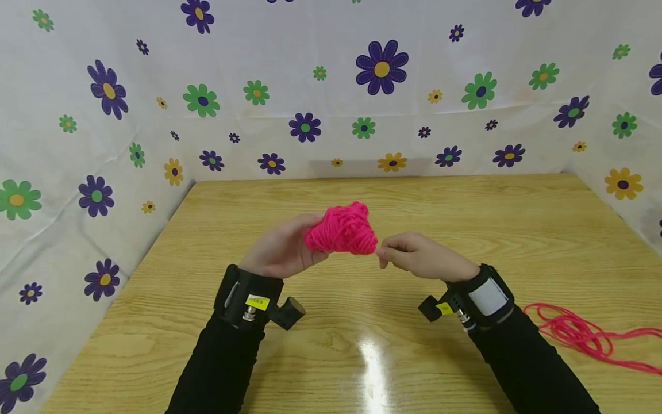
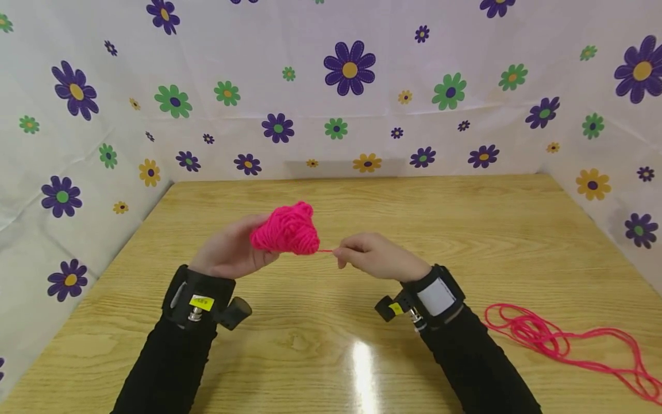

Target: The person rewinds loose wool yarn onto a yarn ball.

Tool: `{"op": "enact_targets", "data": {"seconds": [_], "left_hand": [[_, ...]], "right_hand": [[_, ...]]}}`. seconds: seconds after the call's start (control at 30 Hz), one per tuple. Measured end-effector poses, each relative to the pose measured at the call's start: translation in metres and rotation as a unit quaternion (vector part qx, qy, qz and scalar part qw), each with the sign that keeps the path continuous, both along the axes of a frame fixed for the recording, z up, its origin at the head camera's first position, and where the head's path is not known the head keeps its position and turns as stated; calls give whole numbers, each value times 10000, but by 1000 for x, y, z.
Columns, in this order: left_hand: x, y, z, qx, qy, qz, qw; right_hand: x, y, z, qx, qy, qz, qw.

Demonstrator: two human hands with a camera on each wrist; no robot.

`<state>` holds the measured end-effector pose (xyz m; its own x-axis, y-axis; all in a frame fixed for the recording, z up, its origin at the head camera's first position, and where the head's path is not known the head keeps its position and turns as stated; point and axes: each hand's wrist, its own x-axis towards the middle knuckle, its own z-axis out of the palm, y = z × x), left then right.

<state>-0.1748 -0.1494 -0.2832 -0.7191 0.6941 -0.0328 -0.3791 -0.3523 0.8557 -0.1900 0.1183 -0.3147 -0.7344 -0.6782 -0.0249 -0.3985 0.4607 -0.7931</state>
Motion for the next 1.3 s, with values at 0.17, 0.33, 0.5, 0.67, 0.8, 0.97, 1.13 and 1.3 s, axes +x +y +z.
{"op": "enact_targets", "data": {"seconds": [0.17, 0.33, 0.5, 0.67, 0.8, 0.97, 1.13, 1.3], "left_hand": [[-2, 2, -2, -781, 781, -615, 9920], [-2, 7, -2, -1665, 1174, -911, 9748], [1, 14, 1, -2620, 1709, -991, 9446], [4, 18, 1, -3098, 2066, -974, 9229], [2, 21, -2, -3491, 2263, -955, 9043], [-1, 23, -7, -4026, 2326, -832, 8814], [-4, 23, -12, -4287, 2301, -641, 8713], [-7, 23, -17, -4669, 2227, -210, 8555]], "right_hand": [[-4, 3, -3, -72, 29, -214, 9997], [-6, 5, -2, -154, 116, -389, 9991], [-6, 6, 0, -113, 201, -676, 9974], [-4, 8, 4, -214, 171, -847, 9960], [-3, 10, 6, -368, 133, -911, 9951], [-1, 10, 9, -485, 28, -982, 9940], [2, 9, 12, -497, 12, -1021, 9935], [6, 9, 16, -571, 111, -932, 9939]]}}
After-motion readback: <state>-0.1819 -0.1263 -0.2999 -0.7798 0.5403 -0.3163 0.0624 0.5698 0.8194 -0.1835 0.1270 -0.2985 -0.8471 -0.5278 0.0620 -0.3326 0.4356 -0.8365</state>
